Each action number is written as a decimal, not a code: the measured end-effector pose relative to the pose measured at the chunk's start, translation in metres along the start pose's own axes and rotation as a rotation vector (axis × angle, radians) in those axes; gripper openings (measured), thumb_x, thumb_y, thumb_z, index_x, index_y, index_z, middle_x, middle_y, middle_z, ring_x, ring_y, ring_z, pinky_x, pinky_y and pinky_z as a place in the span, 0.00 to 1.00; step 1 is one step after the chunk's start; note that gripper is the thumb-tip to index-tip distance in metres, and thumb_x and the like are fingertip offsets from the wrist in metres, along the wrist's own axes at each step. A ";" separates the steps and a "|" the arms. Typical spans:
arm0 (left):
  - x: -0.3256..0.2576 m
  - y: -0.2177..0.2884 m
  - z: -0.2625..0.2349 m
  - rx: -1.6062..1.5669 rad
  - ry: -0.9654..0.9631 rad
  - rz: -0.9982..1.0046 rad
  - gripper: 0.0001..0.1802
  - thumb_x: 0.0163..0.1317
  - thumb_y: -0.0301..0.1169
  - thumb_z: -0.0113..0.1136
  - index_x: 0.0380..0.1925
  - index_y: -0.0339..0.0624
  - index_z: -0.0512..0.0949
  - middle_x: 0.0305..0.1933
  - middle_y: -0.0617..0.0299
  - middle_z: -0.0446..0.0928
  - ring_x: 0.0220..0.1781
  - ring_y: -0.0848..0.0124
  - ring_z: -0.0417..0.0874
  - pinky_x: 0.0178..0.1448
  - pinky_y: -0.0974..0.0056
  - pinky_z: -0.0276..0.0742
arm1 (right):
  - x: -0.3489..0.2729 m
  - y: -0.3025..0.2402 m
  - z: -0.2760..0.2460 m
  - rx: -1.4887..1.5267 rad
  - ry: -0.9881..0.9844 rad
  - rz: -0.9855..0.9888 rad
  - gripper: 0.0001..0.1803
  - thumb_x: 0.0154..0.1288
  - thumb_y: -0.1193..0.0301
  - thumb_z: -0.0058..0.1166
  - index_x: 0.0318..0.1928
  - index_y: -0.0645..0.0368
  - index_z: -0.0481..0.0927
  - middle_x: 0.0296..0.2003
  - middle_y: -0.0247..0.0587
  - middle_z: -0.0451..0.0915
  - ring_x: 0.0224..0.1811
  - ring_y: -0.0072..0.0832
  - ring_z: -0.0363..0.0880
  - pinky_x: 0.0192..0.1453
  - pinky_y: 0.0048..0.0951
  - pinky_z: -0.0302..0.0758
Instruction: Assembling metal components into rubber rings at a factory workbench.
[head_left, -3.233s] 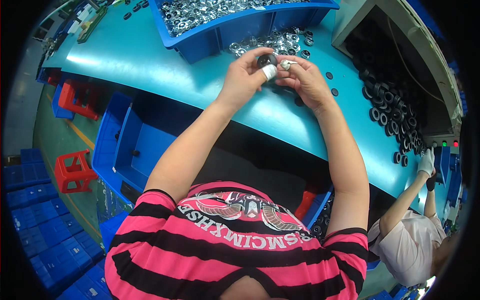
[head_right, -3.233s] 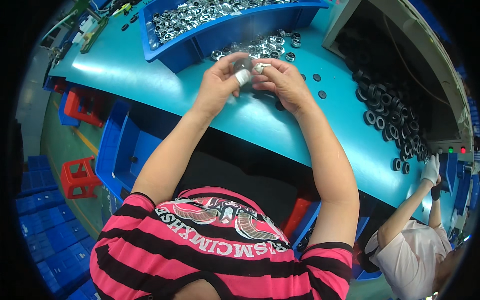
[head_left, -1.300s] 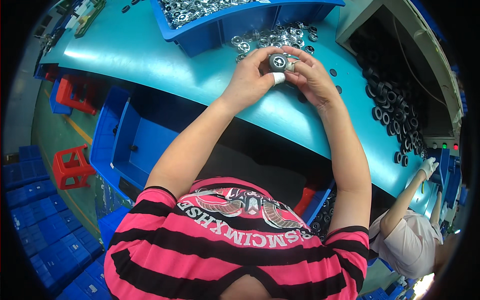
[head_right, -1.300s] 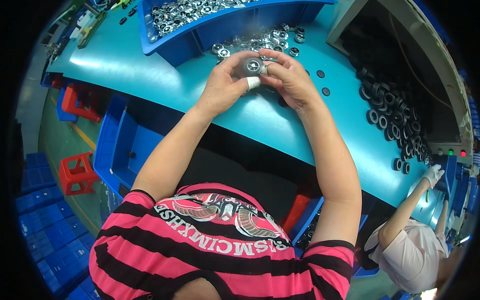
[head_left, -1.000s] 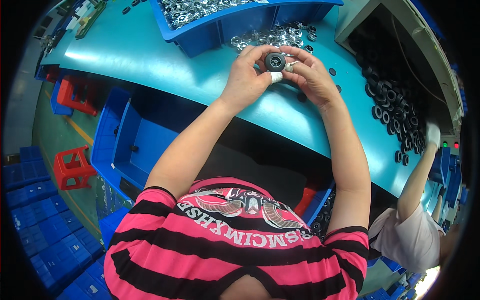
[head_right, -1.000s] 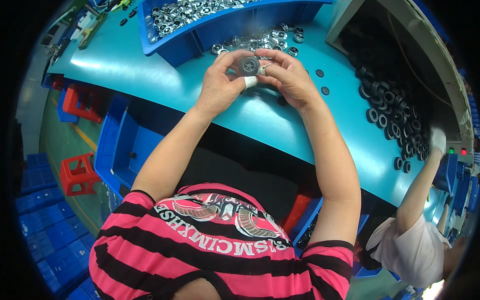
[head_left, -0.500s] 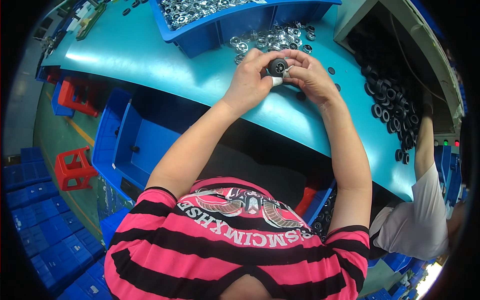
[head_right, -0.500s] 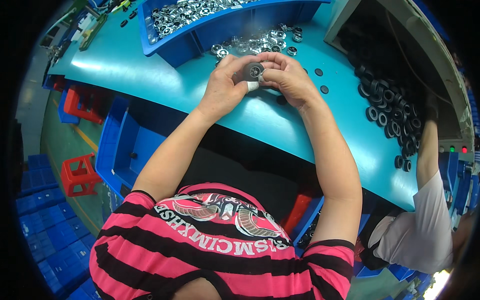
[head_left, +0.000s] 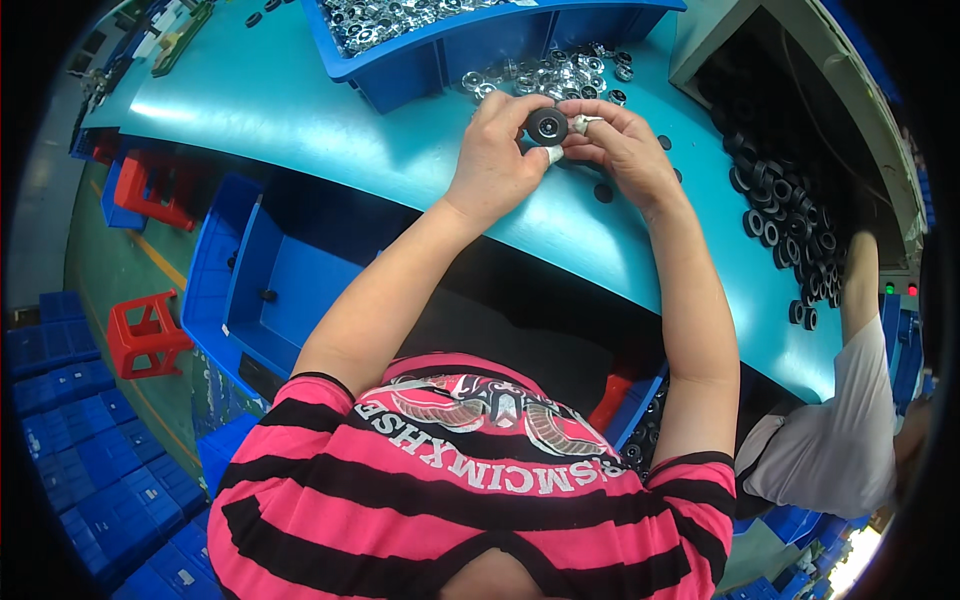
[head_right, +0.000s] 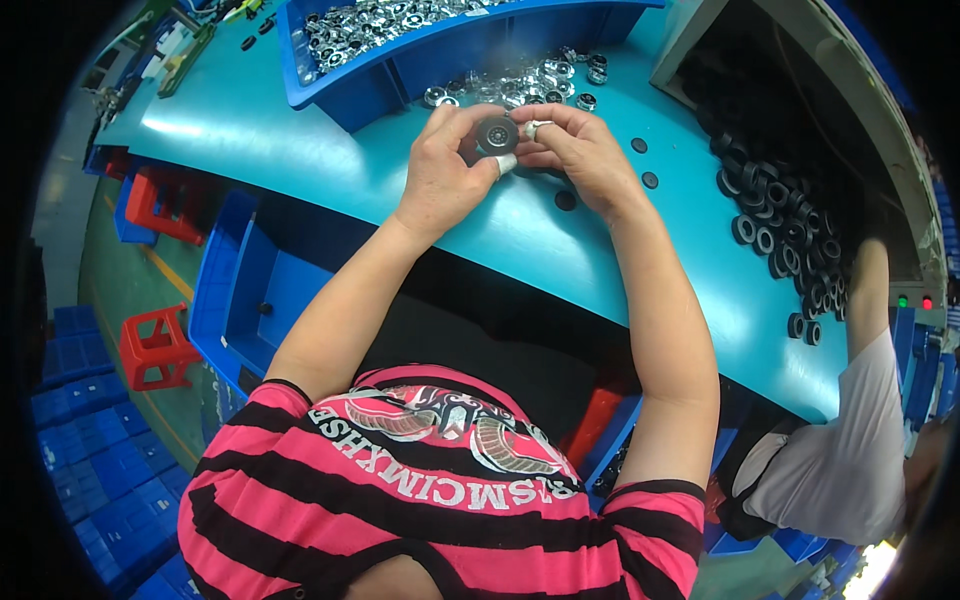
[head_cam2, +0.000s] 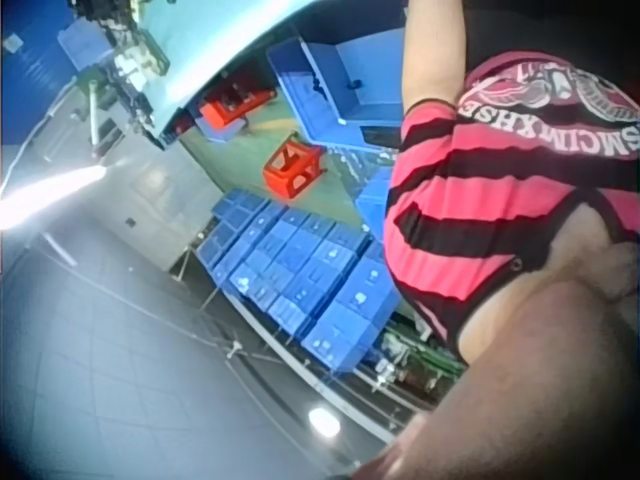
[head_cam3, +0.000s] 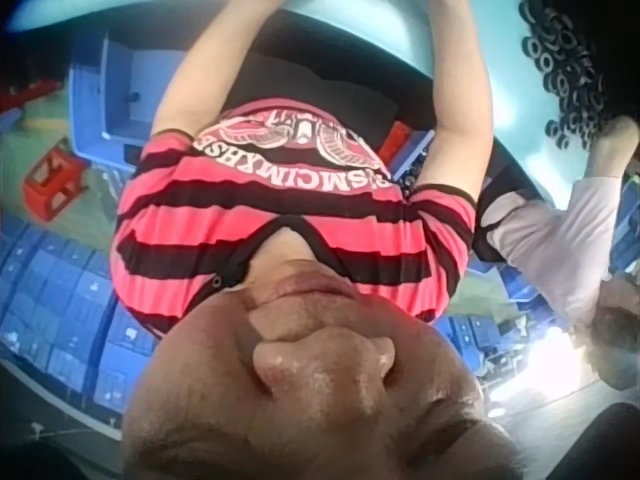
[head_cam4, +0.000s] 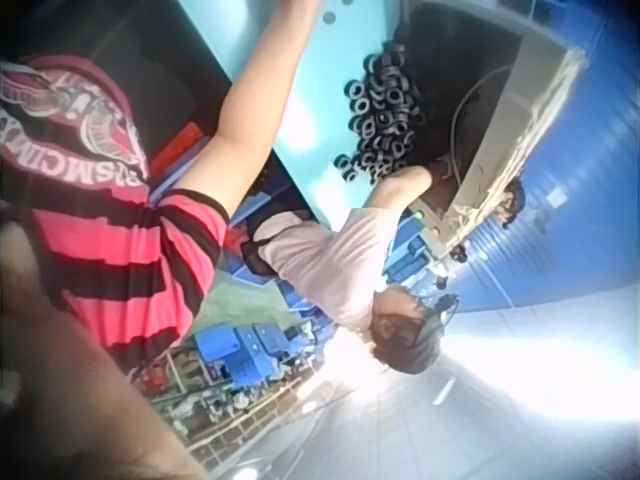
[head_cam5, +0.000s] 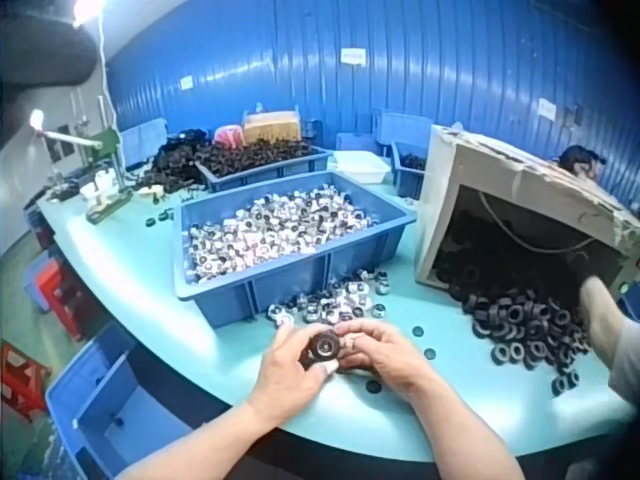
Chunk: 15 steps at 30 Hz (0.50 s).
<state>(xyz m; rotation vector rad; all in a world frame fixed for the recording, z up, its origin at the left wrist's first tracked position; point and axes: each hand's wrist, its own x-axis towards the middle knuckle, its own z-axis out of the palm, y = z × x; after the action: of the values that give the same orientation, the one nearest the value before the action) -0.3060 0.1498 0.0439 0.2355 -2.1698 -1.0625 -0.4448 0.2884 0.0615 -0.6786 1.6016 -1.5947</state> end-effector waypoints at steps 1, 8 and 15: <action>-0.001 -0.002 0.001 0.004 -0.007 -0.001 0.25 0.48 0.19 0.69 0.50 0.44 0.83 0.42 0.59 0.77 0.41 0.64 0.84 0.45 0.63 0.82 | 0.000 -0.001 0.001 -0.001 -0.003 0.002 0.18 0.69 0.69 0.53 0.56 0.61 0.82 0.45 0.43 0.84 0.46 0.25 0.86 0.56 0.23 0.82; -0.002 -0.003 0.001 0.017 -0.016 -0.012 0.25 0.49 0.19 0.68 0.50 0.43 0.83 0.42 0.59 0.76 0.40 0.66 0.84 0.44 0.64 0.82 | -0.001 0.000 0.000 0.026 -0.011 0.020 0.18 0.69 0.68 0.54 0.56 0.60 0.82 0.44 0.43 0.84 0.42 0.23 0.87 0.56 0.21 0.82; -0.002 0.005 -0.004 -0.029 -0.014 -0.055 0.24 0.50 0.23 0.71 0.51 0.42 0.83 0.42 0.59 0.76 0.39 0.68 0.82 0.44 0.64 0.79 | 0.001 0.000 0.000 0.040 0.005 -0.035 0.19 0.69 0.69 0.55 0.57 0.61 0.81 0.43 0.45 0.85 0.41 0.23 0.85 0.50 0.23 0.82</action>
<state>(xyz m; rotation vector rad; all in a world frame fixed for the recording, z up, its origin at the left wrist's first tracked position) -0.3008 0.1512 0.0485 0.2764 -2.1696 -1.1285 -0.4450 0.2880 0.0609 -0.6860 1.5653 -1.6506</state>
